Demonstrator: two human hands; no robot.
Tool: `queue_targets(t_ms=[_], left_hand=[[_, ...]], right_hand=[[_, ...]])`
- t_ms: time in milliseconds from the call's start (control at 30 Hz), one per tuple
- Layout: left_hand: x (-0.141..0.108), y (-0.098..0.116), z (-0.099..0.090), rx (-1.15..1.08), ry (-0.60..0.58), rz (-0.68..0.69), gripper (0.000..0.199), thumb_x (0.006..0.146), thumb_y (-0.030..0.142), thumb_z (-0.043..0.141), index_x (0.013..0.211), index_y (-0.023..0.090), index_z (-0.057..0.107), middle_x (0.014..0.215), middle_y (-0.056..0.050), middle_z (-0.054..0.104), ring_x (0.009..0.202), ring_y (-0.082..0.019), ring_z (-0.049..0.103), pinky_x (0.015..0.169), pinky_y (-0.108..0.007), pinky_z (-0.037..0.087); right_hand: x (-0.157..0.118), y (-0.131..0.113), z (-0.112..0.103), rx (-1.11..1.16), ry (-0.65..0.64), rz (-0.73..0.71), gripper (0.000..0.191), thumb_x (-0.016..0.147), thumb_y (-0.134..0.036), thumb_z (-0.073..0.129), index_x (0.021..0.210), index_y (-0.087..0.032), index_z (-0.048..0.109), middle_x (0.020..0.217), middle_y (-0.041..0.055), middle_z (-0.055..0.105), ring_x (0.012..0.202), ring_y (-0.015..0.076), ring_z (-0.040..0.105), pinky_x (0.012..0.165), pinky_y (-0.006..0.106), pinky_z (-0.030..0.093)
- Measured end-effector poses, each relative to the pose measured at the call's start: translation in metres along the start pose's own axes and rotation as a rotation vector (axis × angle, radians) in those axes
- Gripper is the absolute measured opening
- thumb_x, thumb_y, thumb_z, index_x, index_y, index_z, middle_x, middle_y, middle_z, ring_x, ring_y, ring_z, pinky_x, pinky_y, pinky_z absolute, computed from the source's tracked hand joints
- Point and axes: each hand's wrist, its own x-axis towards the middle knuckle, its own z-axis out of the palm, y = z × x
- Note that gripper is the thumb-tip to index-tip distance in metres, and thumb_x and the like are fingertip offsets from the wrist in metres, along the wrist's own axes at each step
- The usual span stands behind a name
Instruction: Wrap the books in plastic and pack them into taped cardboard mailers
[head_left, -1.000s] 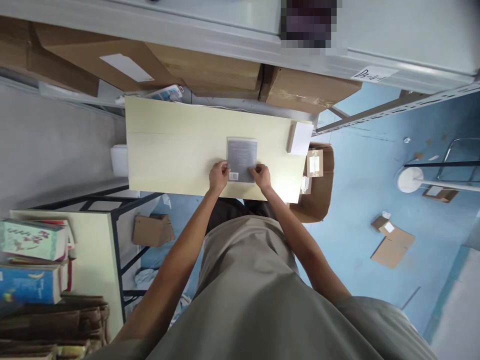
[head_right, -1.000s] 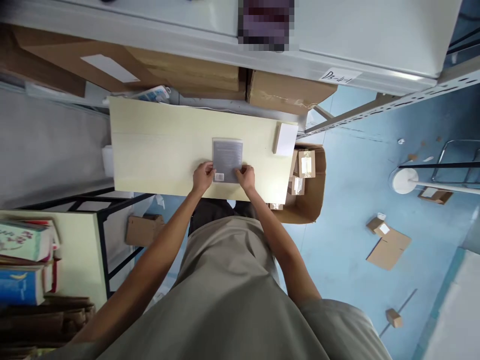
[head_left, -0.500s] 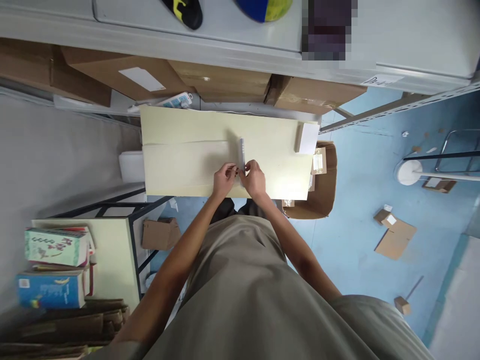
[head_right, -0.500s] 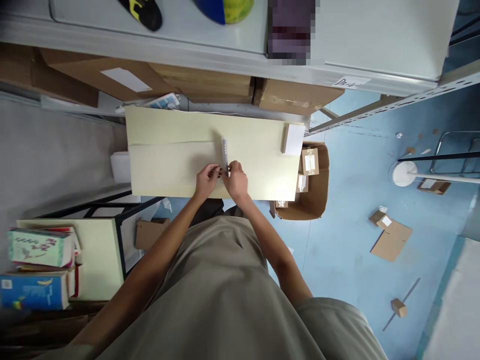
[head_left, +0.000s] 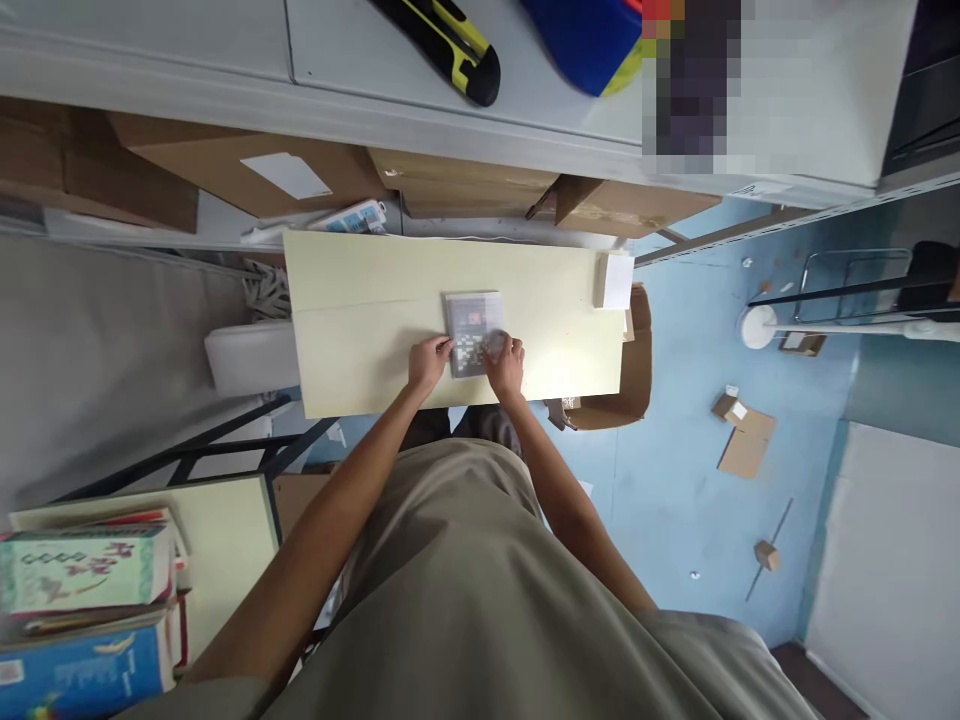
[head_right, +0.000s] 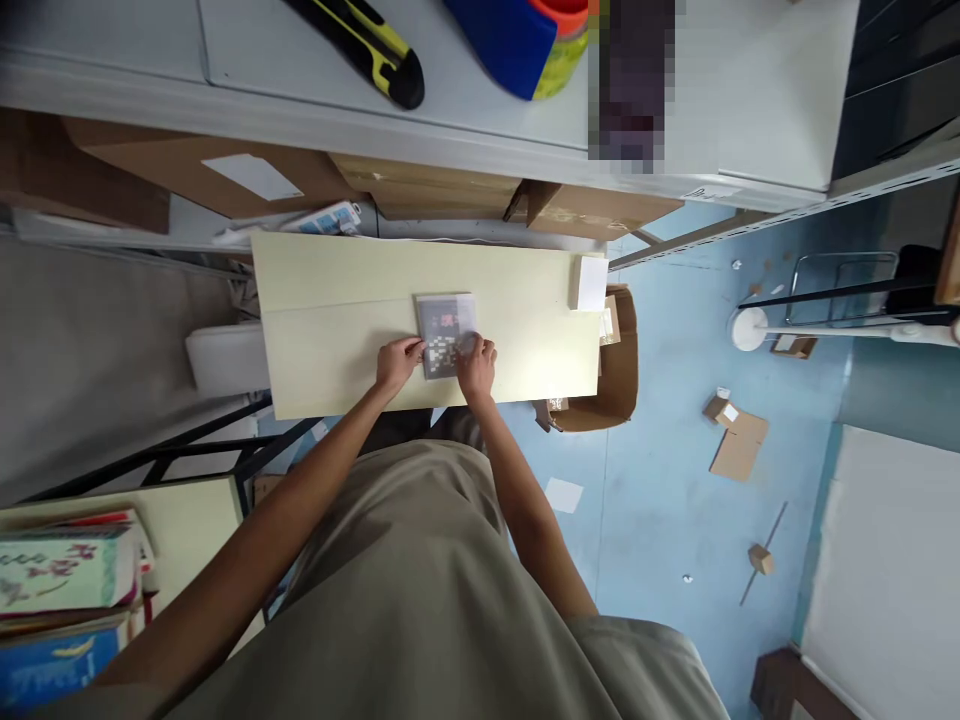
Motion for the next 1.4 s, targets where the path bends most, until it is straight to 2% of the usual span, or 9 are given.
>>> queue_targets(t_ms=[200,367,533,633,767,900,1000,1133,1400], left_hand=[[0.006,0.019,-0.025,0.334,-0.079,0.071,0.027,0.1,0.041,0.063,0.087,0.025,0.08,0.096,-0.014,0.083,0.096,-0.029,0.078,0.086,-0.036,0.056],[-0.009,0.044,-0.053,0.325,-0.11,0.151,0.017,0.096,0.031,0.066,0.092,0.025,0.081,0.101,-0.014,0.084,0.101,-0.031,0.079,0.09,-0.04,0.058],[-0.014,0.094,-0.111,0.086,0.039,0.354,0.051,0.097,0.009,0.047,0.139,0.028,0.07,0.125,-0.007,0.082,0.107,-0.023,0.08,0.098,-0.037,0.061],[-0.02,0.14,-0.158,-0.069,0.204,0.54,0.059,0.092,0.002,0.043,0.14,0.026,0.068,0.139,-0.005,0.076,0.121,-0.021,0.075,0.111,-0.038,0.057],[-0.036,0.192,-0.209,-0.118,0.363,0.655,0.042,0.104,0.013,0.044,0.136,0.023,0.069,0.125,-0.006,0.081,0.116,-0.023,0.076,0.109,-0.037,0.057],[-0.048,0.195,-0.229,-0.115,0.37,0.632,0.048,0.105,0.013,0.039,0.146,0.022,0.063,0.123,-0.005,0.082,0.095,-0.02,0.078,0.097,-0.034,0.06],[-0.041,0.162,-0.217,-0.117,0.316,0.599,0.05,0.101,0.009,0.04,0.142,0.022,0.065,0.127,-0.005,0.081,0.115,-0.02,0.076,0.108,-0.035,0.057],[-0.02,0.09,-0.162,-0.064,0.169,0.369,0.048,0.093,0.006,0.049,0.135,0.018,0.068,0.126,-0.011,0.08,0.115,-0.022,0.077,0.105,-0.036,0.058],[-0.016,-0.016,-0.024,0.144,-0.058,0.194,0.042,0.085,0.009,0.062,0.126,0.017,0.07,0.127,-0.017,0.073,0.117,-0.03,0.07,0.108,-0.045,0.055]], right_hand=[[-0.018,-0.02,-0.008,-0.042,-0.044,0.032,0.06,0.097,-0.022,0.065,0.154,-0.018,0.048,0.15,0.0232,0.055,0.137,0.0365,0.057,0.113,0.052,0.052],[-0.03,-0.061,-0.047,-0.036,0.042,-0.061,0.058,0.095,-0.024,0.067,0.152,-0.02,0.055,0.156,0.0237,0.055,0.142,0.0405,0.057,0.115,0.058,0.052],[-0.023,-0.153,-0.13,0.054,0.382,-0.475,0.051,0.108,-0.035,0.049,0.157,-0.024,0.053,0.155,0.0192,0.059,0.145,0.0359,0.055,0.122,0.057,0.047],[0.0,-0.226,-0.185,0.012,0.498,-0.656,0.051,0.112,-0.035,0.04,0.16,-0.022,0.049,0.163,0.0158,0.052,0.149,0.0325,0.05,0.126,0.053,0.042],[0.05,-0.3,-0.224,-0.107,0.48,-0.649,0.054,0.109,-0.026,0.046,0.16,-0.011,0.046,0.164,0.0228,0.05,0.15,0.0375,0.046,0.124,0.056,0.04],[0.085,-0.327,-0.231,-0.223,0.383,-0.564,0.043,0.106,-0.016,0.044,0.147,-0.008,0.057,0.143,0.0274,0.064,0.139,0.0389,0.055,0.12,0.059,0.04],[0.081,-0.317,-0.232,-0.251,0.395,-0.566,0.04,0.11,-0.019,0.04,0.143,-0.01,0.059,0.139,0.0244,0.065,0.138,0.0384,0.055,0.12,0.059,0.04],[0.041,-0.266,-0.213,-0.154,0.473,-0.631,0.056,0.116,-0.03,0.016,0.158,-0.01,0.047,0.145,0.0184,0.058,0.142,0.0368,0.054,0.12,0.056,0.043],[-0.046,-0.092,-0.069,0.063,0.171,-0.383,0.058,0.114,-0.045,0.033,0.168,-0.024,0.037,0.146,0.0184,0.06,0.141,0.0365,0.057,0.113,0.059,0.053]])
